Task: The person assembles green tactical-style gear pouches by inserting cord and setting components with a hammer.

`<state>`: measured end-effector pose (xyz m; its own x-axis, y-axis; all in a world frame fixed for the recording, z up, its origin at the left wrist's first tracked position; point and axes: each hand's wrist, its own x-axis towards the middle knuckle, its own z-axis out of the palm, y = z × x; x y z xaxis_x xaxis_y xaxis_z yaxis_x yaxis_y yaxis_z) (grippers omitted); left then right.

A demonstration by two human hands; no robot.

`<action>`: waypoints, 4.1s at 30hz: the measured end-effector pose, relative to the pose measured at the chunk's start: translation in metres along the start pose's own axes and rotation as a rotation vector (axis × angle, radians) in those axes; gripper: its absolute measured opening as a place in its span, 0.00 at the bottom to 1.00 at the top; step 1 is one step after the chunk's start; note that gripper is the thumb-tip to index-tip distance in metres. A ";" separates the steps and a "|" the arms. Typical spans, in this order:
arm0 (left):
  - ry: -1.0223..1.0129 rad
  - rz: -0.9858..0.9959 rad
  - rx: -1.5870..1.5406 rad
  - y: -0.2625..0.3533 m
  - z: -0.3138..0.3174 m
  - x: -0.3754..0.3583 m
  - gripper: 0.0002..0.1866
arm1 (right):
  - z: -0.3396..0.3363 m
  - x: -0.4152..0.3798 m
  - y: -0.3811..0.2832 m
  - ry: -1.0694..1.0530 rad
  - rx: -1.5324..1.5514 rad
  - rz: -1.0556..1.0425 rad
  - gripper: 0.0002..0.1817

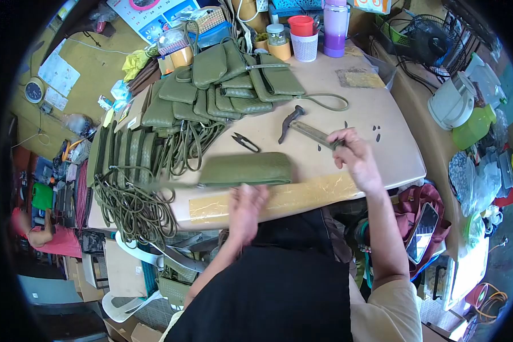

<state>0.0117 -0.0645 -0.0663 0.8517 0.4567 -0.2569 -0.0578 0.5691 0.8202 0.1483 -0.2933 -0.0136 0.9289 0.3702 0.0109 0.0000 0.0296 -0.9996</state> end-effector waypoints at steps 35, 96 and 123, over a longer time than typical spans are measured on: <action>-0.324 0.200 1.283 0.067 -0.056 0.067 0.09 | 0.121 0.024 0.012 -0.429 -0.799 -0.400 0.09; -0.430 0.013 0.817 0.060 -0.075 0.078 0.19 | 0.179 0.055 0.038 -0.408 -0.643 -0.453 0.04; -0.391 -0.054 0.921 0.076 -0.062 0.057 0.42 | 0.157 0.065 0.031 -0.655 -0.814 -0.383 0.06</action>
<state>0.0233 0.0468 -0.0503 0.9622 0.0951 -0.2553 0.2712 -0.2440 0.9311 0.1505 -0.1230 -0.0393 0.4401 0.8930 0.0946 0.7112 -0.2823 -0.6438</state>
